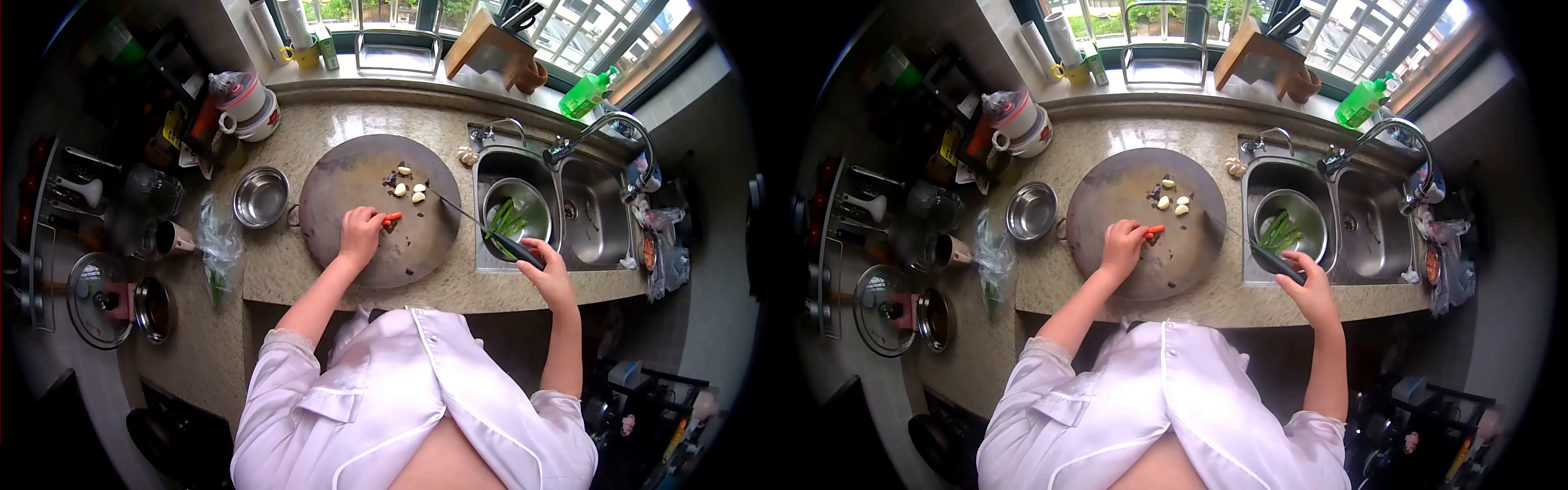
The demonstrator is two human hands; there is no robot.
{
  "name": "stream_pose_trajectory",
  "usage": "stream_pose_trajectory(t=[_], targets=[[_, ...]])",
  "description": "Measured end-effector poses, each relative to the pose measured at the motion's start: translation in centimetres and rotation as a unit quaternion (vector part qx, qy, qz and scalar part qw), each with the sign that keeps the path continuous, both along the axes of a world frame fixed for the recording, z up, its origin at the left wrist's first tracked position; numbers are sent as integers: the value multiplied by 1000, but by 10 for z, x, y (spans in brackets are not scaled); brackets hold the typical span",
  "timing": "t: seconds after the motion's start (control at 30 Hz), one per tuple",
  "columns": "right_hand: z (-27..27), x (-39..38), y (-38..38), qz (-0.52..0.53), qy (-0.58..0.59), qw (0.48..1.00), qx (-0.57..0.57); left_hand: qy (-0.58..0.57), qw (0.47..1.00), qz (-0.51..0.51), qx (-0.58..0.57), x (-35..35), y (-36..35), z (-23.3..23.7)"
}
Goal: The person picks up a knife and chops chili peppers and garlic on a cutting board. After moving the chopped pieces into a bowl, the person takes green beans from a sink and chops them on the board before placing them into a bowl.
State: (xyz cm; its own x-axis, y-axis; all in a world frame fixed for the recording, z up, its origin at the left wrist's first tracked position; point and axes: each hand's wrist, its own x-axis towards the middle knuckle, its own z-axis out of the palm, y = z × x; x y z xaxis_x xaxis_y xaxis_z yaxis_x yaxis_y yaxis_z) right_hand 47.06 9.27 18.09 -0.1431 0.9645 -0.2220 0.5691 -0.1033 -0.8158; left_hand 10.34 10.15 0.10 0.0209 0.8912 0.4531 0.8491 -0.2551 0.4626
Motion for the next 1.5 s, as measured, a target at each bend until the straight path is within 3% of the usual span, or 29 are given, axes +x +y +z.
stream_pose_trajectory(t=[0.1, 0.17, 0.27, 0.33, 0.37, 0.43, 0.47, 0.53, 0.57, 0.63, 0.7, 0.77, 0.83, 0.9, 0.97, 1.07, 1.17, 1.3, 1.5], targets=[[-27, -4, -20, 51, -79, 996, -5, 15, 1000, -8, -10, -14, 19, -6], [-29, -16, -31, 53, -39, 997, -32, 23, 1000, -1, -9, -20, 34, -5], [-37, -23, -38, 20, 4, 998, -57, 35, 995, 45, 84, -22, 41, -4], [-38, -22, -39, -60, 147, 974, -160, 33, 996, 54, 63, -18, 32, 4], [-41, -20, -40, -60, 147, 974, -160, 30, 997, 66, 41, -16, 29, 8], [-49, -16, -44, -79, 308, 939, -130, 34, 996, 63, 49, -20, 28, -2], [-51, -14, -45, -76, 307, 939, -132, 39, 996, 63, 56, -21, 26, -8], [-51, -15, -45, -42, 446, 890, -91, 38, 997, 56, 40, -22, 24, -11], [-49, -16, -41, -38, 447, 889, -93, 37, 998, 46, 27, -22, 24, -11], [-37, -22, -27, 55, 376, 920, -93, 42, 998, 27, 35, -18, 15, -1], [-29, -46, -12, -26, 263, 961, -74, 49, 998, 6, 35, -11, -1, 7], [-70, -50, 10, -36, 157, 986, 44, 38, 998, 12, 46, -4, -16, 11], [-72, -51, 17, 0, 178, 984, -3, 51, 998, 30, 37, -2, -25, 9], [-82, -47, 19, 27, 294, 948, -118, 54, 997, 46, 21, 0, -33, 3], [-91, -49, 21, 67, 262, 959, -84, 53, 996, 68, 19, 7, -37, 1], [-83, -55, 29, 131, 72, 988, 23, 55, 993, 103, 20, 17, -38, 0], [-98, -53, 38, 223, -20, 973, 60, 55, 990, 126, 16, 19, -39, 1], [-102, -67, 41, 311, -103, 943, 56, 40, 990, 133, 11, 21, -41, 2], [-103, -91, 42, 376, -135, 910, 113, 25, 993, 107, 43, 19, -41, 0]])
